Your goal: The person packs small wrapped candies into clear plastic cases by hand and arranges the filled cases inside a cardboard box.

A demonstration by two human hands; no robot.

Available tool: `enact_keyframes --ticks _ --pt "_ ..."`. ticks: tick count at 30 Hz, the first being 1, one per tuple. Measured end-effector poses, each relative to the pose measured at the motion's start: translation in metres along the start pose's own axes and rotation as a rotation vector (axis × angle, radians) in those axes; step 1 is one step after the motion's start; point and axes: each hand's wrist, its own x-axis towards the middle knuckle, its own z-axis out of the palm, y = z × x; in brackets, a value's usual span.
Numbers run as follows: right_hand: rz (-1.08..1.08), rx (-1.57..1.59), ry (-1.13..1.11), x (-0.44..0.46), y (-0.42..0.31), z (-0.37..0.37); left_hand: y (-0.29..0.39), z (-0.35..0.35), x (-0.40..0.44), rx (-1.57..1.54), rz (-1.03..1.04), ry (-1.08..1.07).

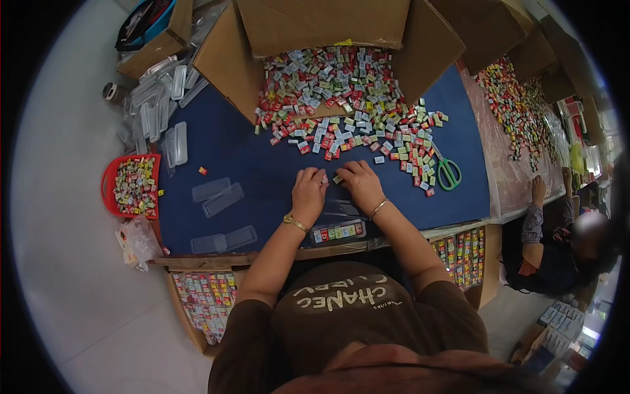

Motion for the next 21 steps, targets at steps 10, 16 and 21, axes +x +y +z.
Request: enact_keyframes --ticks 10,16,21 --pt "-0.028 0.096 -0.052 0.002 0.006 0.0 -0.01 -0.009 0.012 -0.087 0.165 -0.248" --pt "0.057 0.133 0.02 -0.014 0.014 -0.027 -0.003 -0.018 0.005 -0.073 0.163 -0.125" --pt "0.1 0.115 -0.037 -0.021 0.022 -0.01 -0.008 -0.014 0.011 -0.081 0.16 -0.22"
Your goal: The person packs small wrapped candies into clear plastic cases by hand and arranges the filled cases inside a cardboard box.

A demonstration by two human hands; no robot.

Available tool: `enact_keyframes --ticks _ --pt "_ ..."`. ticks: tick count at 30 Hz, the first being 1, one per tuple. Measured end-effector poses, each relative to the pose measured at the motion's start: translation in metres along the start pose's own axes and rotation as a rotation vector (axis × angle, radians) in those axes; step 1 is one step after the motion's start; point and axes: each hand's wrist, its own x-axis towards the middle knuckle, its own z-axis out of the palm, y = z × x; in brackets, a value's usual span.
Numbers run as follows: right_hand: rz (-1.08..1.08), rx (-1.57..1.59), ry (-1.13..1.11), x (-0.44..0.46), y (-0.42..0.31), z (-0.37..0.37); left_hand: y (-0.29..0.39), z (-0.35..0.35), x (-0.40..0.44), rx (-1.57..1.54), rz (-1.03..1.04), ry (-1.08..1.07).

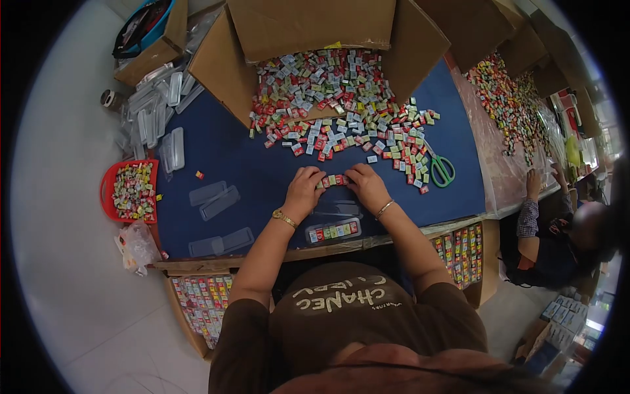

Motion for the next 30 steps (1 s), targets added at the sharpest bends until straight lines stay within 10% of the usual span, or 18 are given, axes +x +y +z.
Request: enact_keyframes --ticks 7,22,30 --pt "0.065 -0.133 0.289 0.01 0.034 -0.021 -0.026 -0.024 0.017 0.168 -0.082 0.291" --pt "0.058 -0.053 -0.033 0.0 0.01 -0.018 -0.013 -0.01 -0.021 -0.239 -0.426 0.101" --pt "-0.014 -0.039 -0.013 0.005 -0.003 -0.008 -0.009 -0.012 -0.022 0.011 -0.195 0.051"
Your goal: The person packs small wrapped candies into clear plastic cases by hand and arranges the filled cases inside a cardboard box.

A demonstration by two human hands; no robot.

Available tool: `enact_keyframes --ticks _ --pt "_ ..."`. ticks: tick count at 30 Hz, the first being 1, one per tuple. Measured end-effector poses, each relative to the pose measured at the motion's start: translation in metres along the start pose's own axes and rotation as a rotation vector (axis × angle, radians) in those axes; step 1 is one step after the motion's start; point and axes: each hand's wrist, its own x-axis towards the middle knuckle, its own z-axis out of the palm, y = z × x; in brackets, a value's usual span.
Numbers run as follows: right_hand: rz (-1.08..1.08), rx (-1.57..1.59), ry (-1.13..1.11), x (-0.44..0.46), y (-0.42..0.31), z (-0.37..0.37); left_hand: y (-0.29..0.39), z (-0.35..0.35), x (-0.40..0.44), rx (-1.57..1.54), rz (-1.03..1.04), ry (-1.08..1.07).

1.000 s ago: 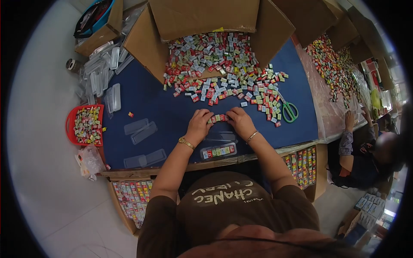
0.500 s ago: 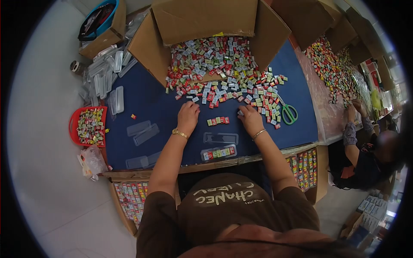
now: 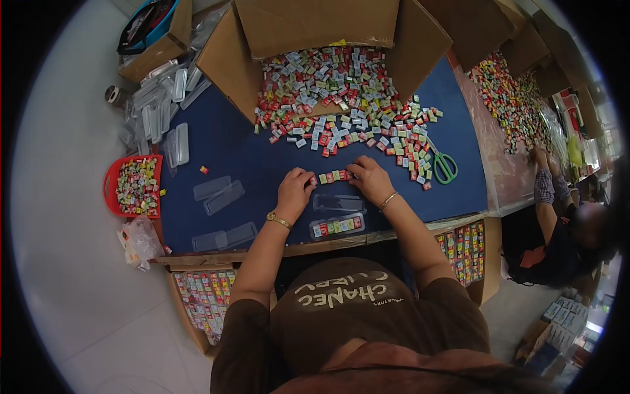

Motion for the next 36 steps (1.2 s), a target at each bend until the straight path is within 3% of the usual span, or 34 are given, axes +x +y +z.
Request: enact_keyframes --ticks 7,14,17,22,25,29,31,36 --pt "0.115 -0.042 0.014 -0.009 0.01 -0.013 0.006 0.001 -0.004 -0.019 0.076 0.113" --pt "0.098 -0.129 0.064 -0.021 0.027 -0.012 0.0 0.005 0.0 0.021 0.075 0.027" --pt "0.144 -0.01 0.138 -0.009 0.006 -0.009 0.0 0.006 -0.002 0.006 0.085 0.048" --pt "0.044 -0.218 0.05 0.009 -0.014 -0.002 0.007 0.005 -0.001 0.019 0.045 0.014" --pt "0.118 -0.186 0.124 0.001 -0.011 -0.011 0.006 0.005 -0.005 0.0 0.107 0.101" --pt "0.063 -0.108 0.115 -0.007 0.023 0.002 0.0 0.011 -0.003 0.029 0.118 0.082" --pt "0.2 -0.132 0.074 -0.005 0.021 -0.003 0.001 0.01 0.0 0.026 0.065 0.026" --pt "0.244 -0.11 -0.032 -0.001 0.001 -0.017 0.008 0.006 -0.004 0.032 0.057 0.041"
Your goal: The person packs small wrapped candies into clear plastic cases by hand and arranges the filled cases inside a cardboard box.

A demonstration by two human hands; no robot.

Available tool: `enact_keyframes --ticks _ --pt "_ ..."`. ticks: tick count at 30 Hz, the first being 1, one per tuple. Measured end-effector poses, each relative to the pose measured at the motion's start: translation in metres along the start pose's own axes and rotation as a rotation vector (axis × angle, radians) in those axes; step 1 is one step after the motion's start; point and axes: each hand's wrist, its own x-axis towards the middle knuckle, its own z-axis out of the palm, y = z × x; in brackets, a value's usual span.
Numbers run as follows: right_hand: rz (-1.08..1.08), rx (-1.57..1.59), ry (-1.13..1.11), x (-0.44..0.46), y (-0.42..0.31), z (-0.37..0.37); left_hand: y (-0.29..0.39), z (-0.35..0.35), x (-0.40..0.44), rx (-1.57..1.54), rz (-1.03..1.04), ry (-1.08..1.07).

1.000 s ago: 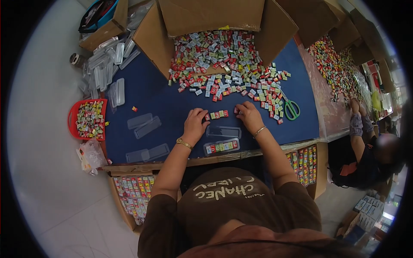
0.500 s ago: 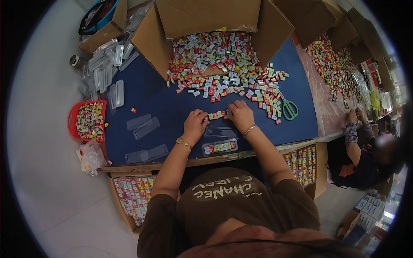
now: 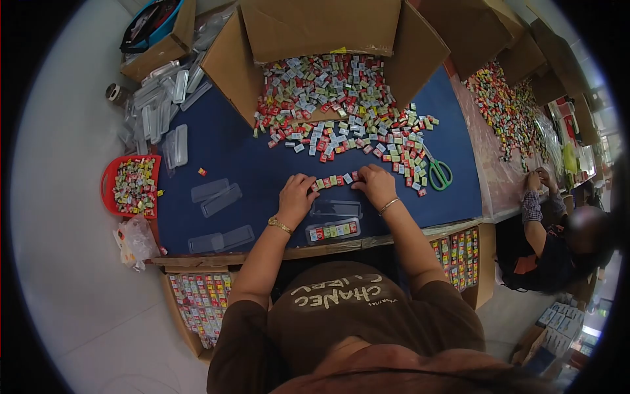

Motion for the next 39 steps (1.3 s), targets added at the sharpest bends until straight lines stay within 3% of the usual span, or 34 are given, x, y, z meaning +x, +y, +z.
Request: enact_keyframes --ticks 5,7,11,16,19,26,29,34,39 --pt "-0.079 0.141 0.067 0.004 0.004 0.011 -0.006 0.005 0.001 -0.053 0.063 0.037" --pt "-0.186 0.12 -0.015 0.008 0.005 0.014 -0.007 0.006 0.005 -0.042 0.107 -0.025" --pt "-0.108 0.122 -0.087 0.008 0.0 0.0 -0.001 -0.002 0.004 -0.038 0.078 -0.053" --pt "-0.358 0.099 0.001 0.015 -0.002 0.02 0.005 0.005 0.014 -0.065 0.087 -0.043" --pt "-0.373 0.093 -0.005 0.018 -0.003 0.026 0.001 0.007 0.021 -0.044 0.092 -0.089" --pt "-0.34 0.09 -0.047 -0.028 -0.02 0.004 0.021 -0.014 -0.005 -0.064 0.181 -0.132" --pt "-0.27 0.113 -0.142 -0.049 -0.018 0.002 0.024 -0.01 -0.022 -0.08 0.162 -0.254" --pt "-0.142 0.104 -0.121 -0.059 0.001 -0.004 0.02 -0.015 -0.037 -0.049 0.174 -0.098" --pt "-0.133 0.185 -0.114 -0.048 0.005 0.007 0.009 -0.006 -0.035 -0.028 0.167 -0.075"
